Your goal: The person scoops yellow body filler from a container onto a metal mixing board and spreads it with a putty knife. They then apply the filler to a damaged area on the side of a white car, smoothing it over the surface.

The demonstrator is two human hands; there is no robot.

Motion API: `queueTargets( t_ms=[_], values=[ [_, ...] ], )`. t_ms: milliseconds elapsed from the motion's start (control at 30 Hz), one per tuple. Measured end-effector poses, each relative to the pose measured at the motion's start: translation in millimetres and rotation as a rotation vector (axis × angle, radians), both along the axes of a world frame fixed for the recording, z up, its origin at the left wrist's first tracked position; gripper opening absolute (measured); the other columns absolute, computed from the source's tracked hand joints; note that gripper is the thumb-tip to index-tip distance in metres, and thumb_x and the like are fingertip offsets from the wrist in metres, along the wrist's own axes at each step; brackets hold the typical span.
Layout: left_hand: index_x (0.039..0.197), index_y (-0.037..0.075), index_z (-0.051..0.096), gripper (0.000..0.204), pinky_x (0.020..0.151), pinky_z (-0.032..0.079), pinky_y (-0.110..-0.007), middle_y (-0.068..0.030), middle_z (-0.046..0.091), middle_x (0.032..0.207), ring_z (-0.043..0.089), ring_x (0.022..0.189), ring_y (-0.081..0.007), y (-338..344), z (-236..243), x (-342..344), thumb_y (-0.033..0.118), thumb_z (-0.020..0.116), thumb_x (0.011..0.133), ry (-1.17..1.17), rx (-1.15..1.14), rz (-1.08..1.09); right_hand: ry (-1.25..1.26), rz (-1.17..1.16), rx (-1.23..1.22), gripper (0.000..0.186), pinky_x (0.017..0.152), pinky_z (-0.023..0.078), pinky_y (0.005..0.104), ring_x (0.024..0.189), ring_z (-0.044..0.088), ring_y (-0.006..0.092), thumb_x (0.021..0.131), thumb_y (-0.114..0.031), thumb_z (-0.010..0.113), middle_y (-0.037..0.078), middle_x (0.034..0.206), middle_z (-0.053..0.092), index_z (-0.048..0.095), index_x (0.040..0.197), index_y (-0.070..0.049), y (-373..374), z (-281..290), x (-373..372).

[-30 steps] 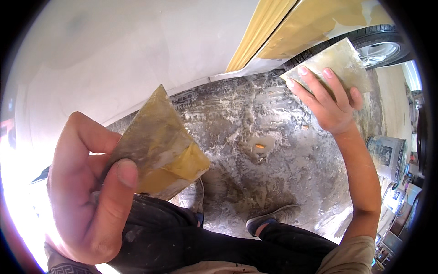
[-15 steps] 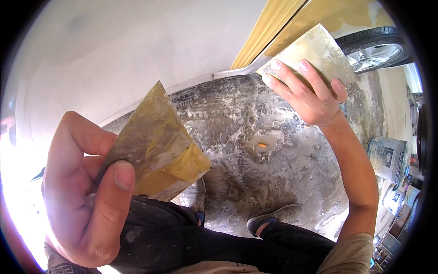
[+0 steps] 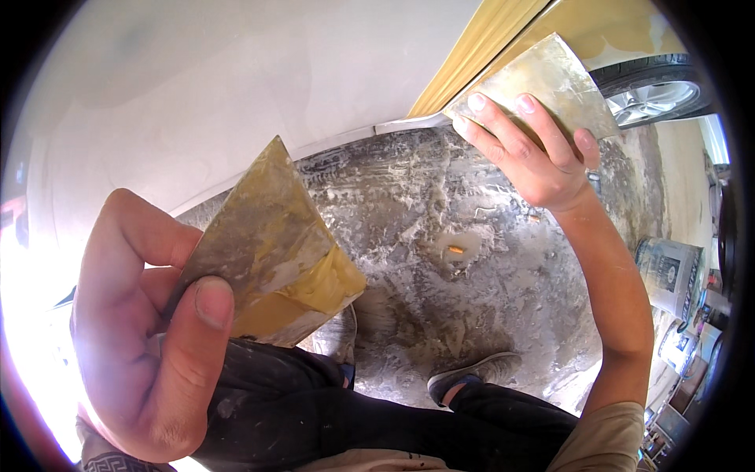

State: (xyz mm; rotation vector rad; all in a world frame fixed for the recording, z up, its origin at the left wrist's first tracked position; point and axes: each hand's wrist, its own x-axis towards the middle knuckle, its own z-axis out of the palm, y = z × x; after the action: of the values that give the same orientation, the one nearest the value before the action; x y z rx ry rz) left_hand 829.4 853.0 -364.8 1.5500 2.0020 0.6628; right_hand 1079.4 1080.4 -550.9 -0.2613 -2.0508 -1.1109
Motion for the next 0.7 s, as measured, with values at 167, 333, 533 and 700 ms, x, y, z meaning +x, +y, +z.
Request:
queueTargets(
  t_ms=[167,333,533,700],
  values=[
    [0.102,0.006,0.043,0.03,0.064,0.034,-0.022,-0.0014,0.054,0.072,0.047,0.066,-0.0071,8.0,-7.2,2.9,0.034,0.053,0.102,-0.054,-0.027,0.037,-0.012,-0.028,-0.017,0.013,0.123,0.014,0.0366,0.124,0.055,0.0061,0.089,-0.041,0.068,-0.024,0.122,0.068,0.075,0.099,-0.042,0.8,-6.3,6.8],
    [0.101,0.006,0.044,0.031,0.064,0.035,-0.022,-0.0007,0.052,0.073,0.047,0.068,-0.0073,8.6,-1.6,5.3,0.035,0.054,0.101,-0.036,-0.043,0.057,-0.007,-0.039,0.013,0.015,0.122,0.017,0.0363,0.122,0.056,0.0065,0.089,-0.043,0.068,-0.025,0.122,0.067,0.074,0.103,-0.043,7.3,-9.6,13.5],
    [0.101,0.005,0.047,0.027,0.066,0.038,-0.025,-0.0027,0.051,0.078,0.048,0.07,-0.0103,9.8,-6.6,-0.4,0.032,0.053,0.101,0.084,0.029,-0.06,-0.112,-0.221,-0.045,0.024,0.12,0.016,0.0372,0.126,0.053,0.009,0.09,-0.035,0.067,-0.021,0.125,0.066,0.071,0.112,-0.045,26.2,-16.2,64.7],
    [0.105,0.001,0.038,0.016,0.063,0.036,-0.022,-0.0042,0.057,0.073,0.045,0.065,-0.0042,13.6,-16.1,4.4,0.011,0.05,0.101,-0.225,0.014,0.033,-0.083,-0.43,-0.096,0.028,0.118,0.012,0.0389,0.127,0.051,0.012,0.091,-0.035,0.065,-0.018,0.128,0.066,0.07,0.116,-0.047,24.7,-10.9,95.1]
  ],
)
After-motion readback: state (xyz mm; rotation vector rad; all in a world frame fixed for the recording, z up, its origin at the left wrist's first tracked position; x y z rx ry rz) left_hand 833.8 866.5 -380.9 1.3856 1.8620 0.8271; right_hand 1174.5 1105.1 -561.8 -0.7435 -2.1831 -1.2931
